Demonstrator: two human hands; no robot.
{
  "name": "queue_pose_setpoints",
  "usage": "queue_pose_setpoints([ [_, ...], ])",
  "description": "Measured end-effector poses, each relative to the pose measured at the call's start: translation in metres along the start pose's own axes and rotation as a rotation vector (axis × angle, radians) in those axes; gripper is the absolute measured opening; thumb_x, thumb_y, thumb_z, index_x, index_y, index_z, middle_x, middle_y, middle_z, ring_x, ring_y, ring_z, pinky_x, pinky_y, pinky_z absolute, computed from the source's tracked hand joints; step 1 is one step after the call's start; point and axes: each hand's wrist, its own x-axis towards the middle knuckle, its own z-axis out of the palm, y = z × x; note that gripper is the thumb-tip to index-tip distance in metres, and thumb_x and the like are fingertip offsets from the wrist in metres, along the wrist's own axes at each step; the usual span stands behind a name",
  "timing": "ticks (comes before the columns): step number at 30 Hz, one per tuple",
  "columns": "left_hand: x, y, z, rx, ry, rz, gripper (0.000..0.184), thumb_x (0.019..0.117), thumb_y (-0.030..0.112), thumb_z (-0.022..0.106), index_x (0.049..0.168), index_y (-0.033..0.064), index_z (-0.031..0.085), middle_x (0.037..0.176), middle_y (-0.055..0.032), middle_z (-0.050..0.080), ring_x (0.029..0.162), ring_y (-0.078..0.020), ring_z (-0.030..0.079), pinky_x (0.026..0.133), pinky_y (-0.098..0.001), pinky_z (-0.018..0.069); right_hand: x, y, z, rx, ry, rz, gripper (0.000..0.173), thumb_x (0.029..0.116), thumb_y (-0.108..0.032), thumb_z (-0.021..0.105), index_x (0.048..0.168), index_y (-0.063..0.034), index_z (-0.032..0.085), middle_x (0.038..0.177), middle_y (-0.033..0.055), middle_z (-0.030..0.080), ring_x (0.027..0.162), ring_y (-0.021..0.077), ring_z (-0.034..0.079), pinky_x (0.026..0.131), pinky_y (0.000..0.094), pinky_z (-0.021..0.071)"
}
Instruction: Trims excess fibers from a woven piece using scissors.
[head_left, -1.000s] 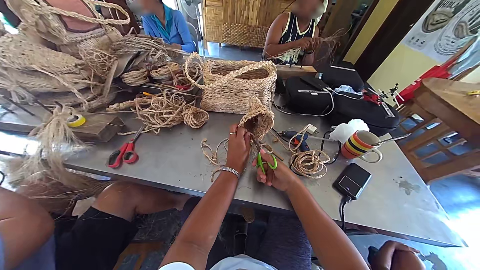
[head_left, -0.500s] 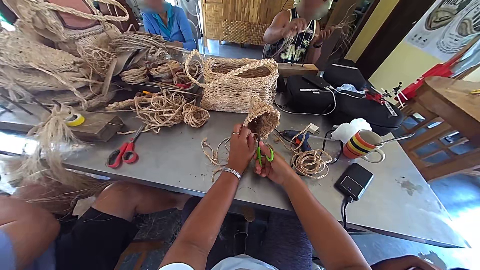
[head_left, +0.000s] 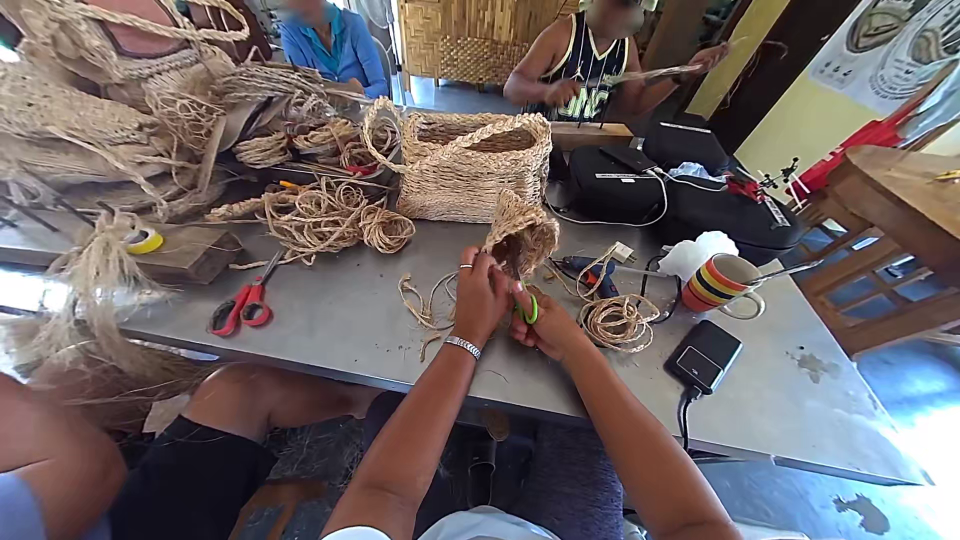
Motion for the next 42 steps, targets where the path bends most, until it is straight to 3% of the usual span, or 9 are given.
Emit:
queue_pose_setpoints([
  [4, 0.007, -0.014, -0.006, 0.015, 0.091, -0.045, 0.019, 0.0987, 0.012, 0.055, 0.102, -0.0037, 0.065, 0.135, -0.0217, 0.054, 0.121, -0.0312, 0.058, 0.1, -0.0432, 0.0515, -0.018, -0.014, -0.006, -0.284, -0.194, -0.137, 0.036, 0.1075, -0.038, 0.05, 0.11, -0.0041, 0.061, 0.068, -0.0018, 0.066, 0.058, 0.0077, 0.065, 0.057, 0.0235, 0.0565],
  [9, 0.01, -0.017, -0.009, 0.008, 0.105, -0.107, 0.022, 0.102, 0.015, 0.053, 0.108, -0.0033, 0.064, 0.139, -0.0226, 0.05, 0.119, -0.0301, 0.059, 0.097, -0.0412, 0.0541, -0.01, -0.03, -0.007, -0.354, 0.392, -0.803, 0.032, 0.0997, -0.034, 0.067, 0.11, -0.0049, 0.06, 0.083, 0.0036, 0.07, 0.07, 0.0165, 0.07, 0.065, 0.0374, 0.0629],
  [16, 0.009, -0.017, -0.008, -0.039, 0.117, -0.001, 0.017, 0.0982, 0.013, 0.055, 0.099, -0.0009, 0.066, 0.141, -0.0198, 0.051, 0.126, -0.028, 0.056, 0.101, -0.0398, 0.052, 0.059, -0.043, -0.026, -0.405, 0.448, -0.282, 0.049, 0.096, -0.035, 0.074, 0.131, -0.004, 0.059, 0.099, 0.0126, 0.076, 0.076, 0.0238, 0.076, 0.07, 0.0427, 0.0657],
  [22, 0.012, -0.019, -0.022, 0.053, 0.009, -0.251, 0.023, 0.0986, 0.02, 0.053, 0.098, 0.0009, 0.066, 0.127, -0.0159, 0.061, 0.11, -0.0276, 0.063, 0.09, -0.0447, 0.055, 0.081, -0.015, -0.032, -0.205, 0.536, -0.379, 0.037, 0.0986, -0.018, 0.07, 0.13, -0.0007, 0.06, 0.105, 0.0147, 0.074, 0.079, 0.0224, 0.075, 0.075, 0.0417, 0.0646],
  [26, 0.011, -0.013, -0.027, 0.294, -0.068, -0.376, 0.047, 0.0902, 0.027, 0.066, 0.131, 0.0058, 0.056, 0.149, -0.022, 0.045, 0.13, -0.0465, 0.049, 0.097, -0.0669, 0.0442, 0.076, -0.016, -0.033, -0.105, 0.533, -0.427, 0.039, 0.0973, -0.018, 0.071, 0.129, 0.0007, 0.059, 0.102, 0.0133, 0.074, 0.08, 0.0207, 0.074, 0.075, 0.0395, 0.0646],
  [29, 0.006, -0.011, -0.023, 0.209, 0.153, -0.198, 0.044, 0.0833, 0.013, 0.062, 0.125, 0.0067, 0.052, 0.149, -0.0202, 0.04, 0.133, -0.0401, 0.044, 0.097, -0.0584, 0.0446, 0.072, -0.02, -0.024, 0.034, 0.514, -0.427, 0.04, 0.0965, -0.015, 0.072, 0.13, 0.0009, 0.057, 0.103, 0.0143, 0.073, 0.08, 0.0218, 0.074, 0.075, 0.0383, 0.0648],
  [33, 0.006, -0.01, -0.014, 0.028, 0.179, -0.04, 0.023, 0.1014, 0.023, 0.052, 0.117, 0.0125, 0.065, 0.151, -0.0167, 0.041, 0.134, -0.0349, 0.044, 0.104, -0.0501, 0.0451, 0.071, -0.015, -0.015, 0.121, 0.445, -0.493, 0.041, 0.0963, -0.009, 0.071, 0.132, 0.0008, 0.055, 0.103, 0.0138, 0.072, 0.083, 0.0225, 0.074, 0.077, 0.0392, 0.0648],
  [37, 0.003, -0.012, -0.007, -0.109, 0.086, -0.149, 0.034, 0.1016, 0.037, 0.062, 0.126, 0.0148, 0.07, 0.168, -0.0187, 0.017, 0.144, -0.0333, 0.039, 0.11, -0.0484, 0.0447, 0.057, -0.01, 0.003, -0.053, 0.375, -0.546, 0.036, 0.0983, -0.017, 0.07, 0.129, -0.0039, 0.057, 0.102, 0.0076, 0.074, 0.084, 0.0173, 0.073, 0.079, 0.0369, 0.0635],
  [42, 0.002, -0.011, -0.015, -0.231, 0.098, -0.241, 0.026, 0.0954, 0.031, 0.072, 0.113, 0.0119, 0.075, 0.162, -0.0116, 0.032, 0.144, -0.0254, 0.039, 0.111, -0.0462, 0.0432, 0.056, -0.008, 0.013, -0.205, 0.341, -0.649, 0.032, 0.0973, -0.014, 0.07, 0.125, -0.0021, 0.059, 0.094, 0.0072, 0.073, 0.078, 0.0141, 0.072, 0.075, 0.0349, 0.0625],
])
